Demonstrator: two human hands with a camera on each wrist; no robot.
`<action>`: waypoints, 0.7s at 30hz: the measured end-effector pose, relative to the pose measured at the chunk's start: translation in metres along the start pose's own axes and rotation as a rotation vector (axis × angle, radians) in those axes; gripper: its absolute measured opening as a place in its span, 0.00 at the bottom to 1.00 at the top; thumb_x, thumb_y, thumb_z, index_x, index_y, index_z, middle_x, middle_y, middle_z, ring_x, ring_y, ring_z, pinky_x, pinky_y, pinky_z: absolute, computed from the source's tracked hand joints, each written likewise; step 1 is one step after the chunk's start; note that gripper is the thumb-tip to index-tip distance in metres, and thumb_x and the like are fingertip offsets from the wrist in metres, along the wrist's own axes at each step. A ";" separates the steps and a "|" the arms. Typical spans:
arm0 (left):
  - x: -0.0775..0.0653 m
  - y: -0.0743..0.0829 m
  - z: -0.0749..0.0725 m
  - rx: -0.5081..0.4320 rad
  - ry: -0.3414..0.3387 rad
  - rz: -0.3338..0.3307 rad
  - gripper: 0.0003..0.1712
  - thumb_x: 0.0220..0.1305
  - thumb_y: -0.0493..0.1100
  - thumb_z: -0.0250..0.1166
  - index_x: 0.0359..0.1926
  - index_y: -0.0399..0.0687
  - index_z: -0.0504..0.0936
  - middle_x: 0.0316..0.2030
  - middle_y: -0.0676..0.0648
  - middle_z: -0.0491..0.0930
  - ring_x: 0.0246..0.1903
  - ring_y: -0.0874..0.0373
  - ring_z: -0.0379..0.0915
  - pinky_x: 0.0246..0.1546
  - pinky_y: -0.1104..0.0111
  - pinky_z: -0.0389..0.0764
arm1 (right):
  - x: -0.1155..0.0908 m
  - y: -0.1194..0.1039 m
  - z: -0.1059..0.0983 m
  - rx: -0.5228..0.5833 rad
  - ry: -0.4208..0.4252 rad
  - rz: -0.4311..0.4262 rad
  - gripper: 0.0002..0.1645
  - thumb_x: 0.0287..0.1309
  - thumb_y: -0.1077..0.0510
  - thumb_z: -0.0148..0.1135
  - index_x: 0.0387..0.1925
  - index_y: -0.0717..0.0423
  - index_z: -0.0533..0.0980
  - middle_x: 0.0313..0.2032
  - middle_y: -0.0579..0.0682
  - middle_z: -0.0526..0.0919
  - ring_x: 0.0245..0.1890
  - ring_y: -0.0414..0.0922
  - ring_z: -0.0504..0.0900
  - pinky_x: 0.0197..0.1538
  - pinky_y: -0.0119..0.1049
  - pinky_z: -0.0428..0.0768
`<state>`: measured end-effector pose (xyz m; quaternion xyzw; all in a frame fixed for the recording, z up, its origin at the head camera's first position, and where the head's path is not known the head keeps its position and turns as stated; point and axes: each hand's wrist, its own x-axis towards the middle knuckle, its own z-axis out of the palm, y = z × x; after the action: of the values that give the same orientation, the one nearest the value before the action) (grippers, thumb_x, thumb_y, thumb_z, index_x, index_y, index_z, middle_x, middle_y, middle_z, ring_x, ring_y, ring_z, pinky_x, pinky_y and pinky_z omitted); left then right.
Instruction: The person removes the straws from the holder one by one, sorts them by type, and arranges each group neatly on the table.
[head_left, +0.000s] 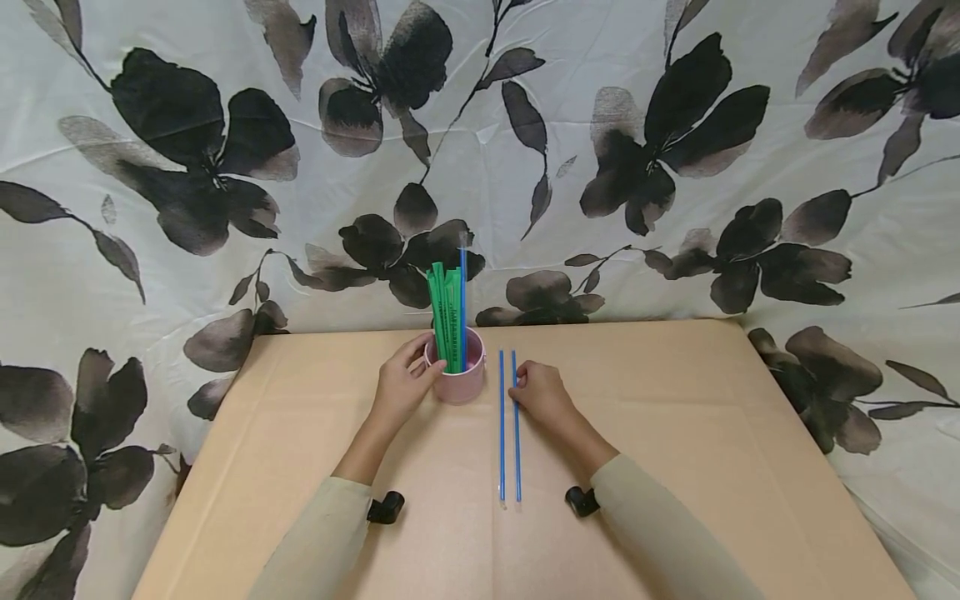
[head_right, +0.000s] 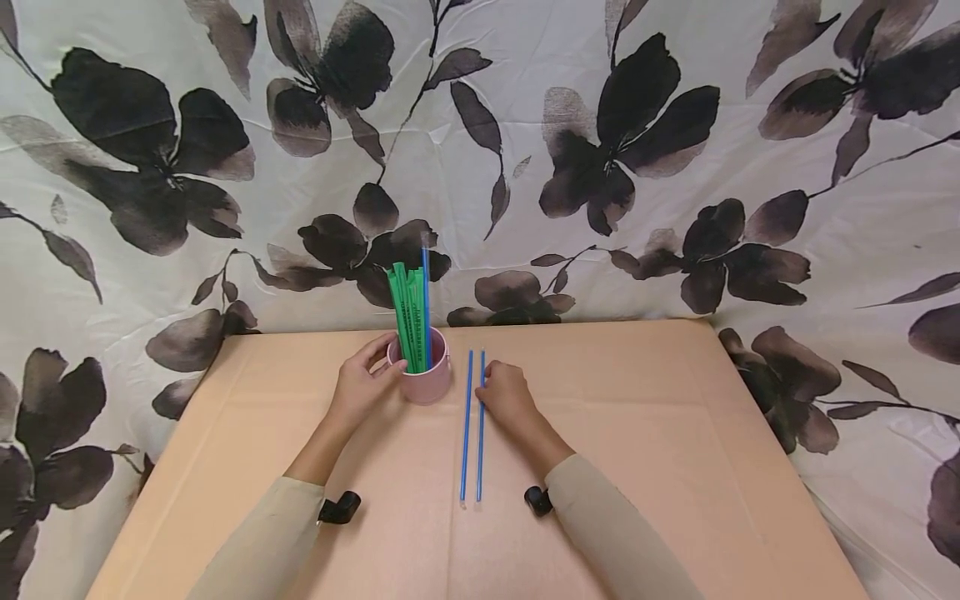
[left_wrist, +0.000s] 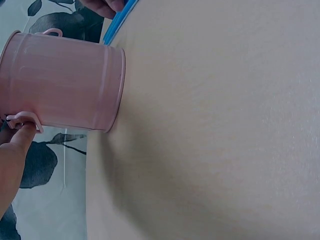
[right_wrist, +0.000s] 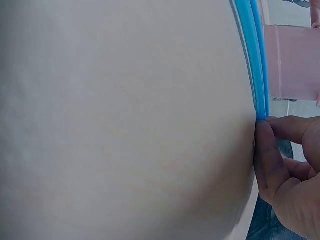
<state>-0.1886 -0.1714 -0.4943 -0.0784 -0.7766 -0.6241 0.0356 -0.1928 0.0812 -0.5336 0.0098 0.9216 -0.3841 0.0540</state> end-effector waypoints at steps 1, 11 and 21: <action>0.000 0.000 0.000 0.005 0.000 -0.003 0.33 0.66 0.38 0.72 0.70 0.37 0.73 0.68 0.36 0.74 0.68 0.39 0.72 0.67 0.56 0.78 | -0.001 0.001 0.001 -0.002 0.005 -0.006 0.16 0.60 0.61 0.73 0.46 0.65 0.78 0.27 0.49 0.79 0.25 0.40 0.79 0.32 0.30 0.80; 0.000 0.001 0.000 0.010 -0.003 -0.011 0.34 0.66 0.37 0.72 0.71 0.36 0.73 0.68 0.36 0.74 0.68 0.40 0.72 0.67 0.57 0.78 | -0.002 0.008 0.004 -0.002 0.041 -0.041 0.17 0.57 0.60 0.75 0.46 0.63 0.80 0.30 0.48 0.81 0.31 0.42 0.78 0.38 0.33 0.81; 0.000 0.006 -0.001 -0.004 -0.030 -0.031 0.34 0.68 0.35 0.69 0.72 0.32 0.69 0.70 0.32 0.71 0.70 0.37 0.68 0.71 0.51 0.74 | -0.004 0.007 0.002 -0.001 0.043 -0.062 0.17 0.56 0.61 0.76 0.45 0.64 0.81 0.29 0.48 0.81 0.30 0.41 0.77 0.37 0.33 0.79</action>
<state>-0.1881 -0.1709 -0.4886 -0.0756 -0.7770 -0.6248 0.0140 -0.1887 0.0854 -0.5394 -0.0106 0.9226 -0.3850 0.0221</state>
